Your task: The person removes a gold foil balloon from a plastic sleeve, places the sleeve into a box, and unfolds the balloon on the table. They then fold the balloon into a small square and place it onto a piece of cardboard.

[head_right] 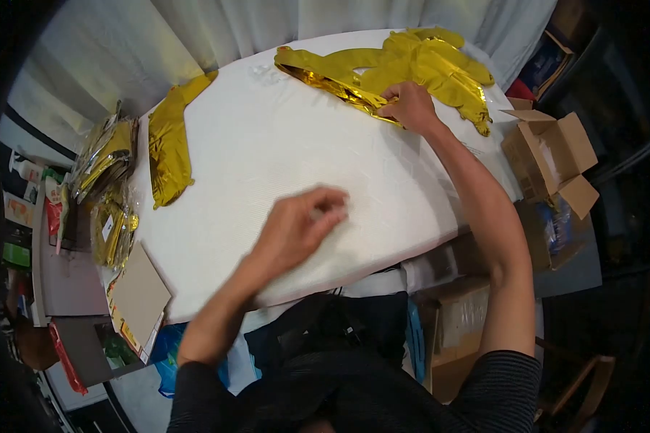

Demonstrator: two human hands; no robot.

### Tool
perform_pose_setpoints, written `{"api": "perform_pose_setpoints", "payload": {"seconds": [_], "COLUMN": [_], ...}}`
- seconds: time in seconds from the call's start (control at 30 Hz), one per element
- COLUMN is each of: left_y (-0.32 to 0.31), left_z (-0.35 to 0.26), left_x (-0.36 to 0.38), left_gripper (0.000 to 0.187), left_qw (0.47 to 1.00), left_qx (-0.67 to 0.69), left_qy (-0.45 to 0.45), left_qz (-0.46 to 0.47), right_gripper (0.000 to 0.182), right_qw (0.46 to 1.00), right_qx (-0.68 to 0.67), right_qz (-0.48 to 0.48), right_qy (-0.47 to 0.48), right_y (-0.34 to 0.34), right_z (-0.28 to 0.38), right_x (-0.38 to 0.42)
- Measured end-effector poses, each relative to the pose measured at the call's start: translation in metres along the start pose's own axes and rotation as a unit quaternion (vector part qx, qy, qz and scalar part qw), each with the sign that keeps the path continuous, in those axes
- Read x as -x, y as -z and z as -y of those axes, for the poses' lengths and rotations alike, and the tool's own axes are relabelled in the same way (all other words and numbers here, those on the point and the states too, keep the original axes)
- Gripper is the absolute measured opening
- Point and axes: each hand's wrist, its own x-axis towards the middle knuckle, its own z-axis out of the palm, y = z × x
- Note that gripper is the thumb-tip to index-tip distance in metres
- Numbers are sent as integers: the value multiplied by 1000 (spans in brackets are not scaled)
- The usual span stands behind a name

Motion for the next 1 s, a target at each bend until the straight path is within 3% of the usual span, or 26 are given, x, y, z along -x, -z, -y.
{"api": "perform_pose_setpoints", "payload": {"seconds": [0.1,0.17,0.3,0.37,0.5,0.6,0.7,0.77,0.9,0.97,1.0], "left_y": [12,13,12,11,1,4,9,11,9,11,12], "left_z": [29,46,68,78,80,77,78,77,88,99,104], "left_x": [-59,-99,-168,-189,-202,-202,-212,-220,-225,-231,-234], "left_gripper": [31,31,27,22,19,26,27,35,45,69,69], "left_qw": [991,963,941,958,953,954,962,961,948,932,932], "left_qx": [-107,-203,-257,-273,-295,-295,-263,-274,-313,-360,-360], "left_qy": [-40,-119,-165,-76,-53,-36,-39,-3,-42,-26,-25], "left_qz": [-71,-128,-148,-48,-40,-31,-69,-41,-50,-35,-38], "right_gripper": [30,25,27,25,27,21,19,21,26,32,32], "right_qw": [999,992,980,951,945,914,940,970,974,972,973], "right_qx": [-25,-50,-114,-205,-261,-295,-245,-170,-139,-143,-142], "right_qz": [33,99,123,183,161,226,161,145,138,158,158], "right_qy": [-32,-65,-104,-139,-110,-165,-175,-96,-111,-97,-94], "right_y": [-1,4,8,15,11,14,11,1,-2,6,10], "right_z": [-7,-7,-9,-16,-30,-19,-3,-10,-6,-8,-11], "right_x": [-8,-13,-20,-25,-31,-25,-18,-20,-22,-25,-28]}}
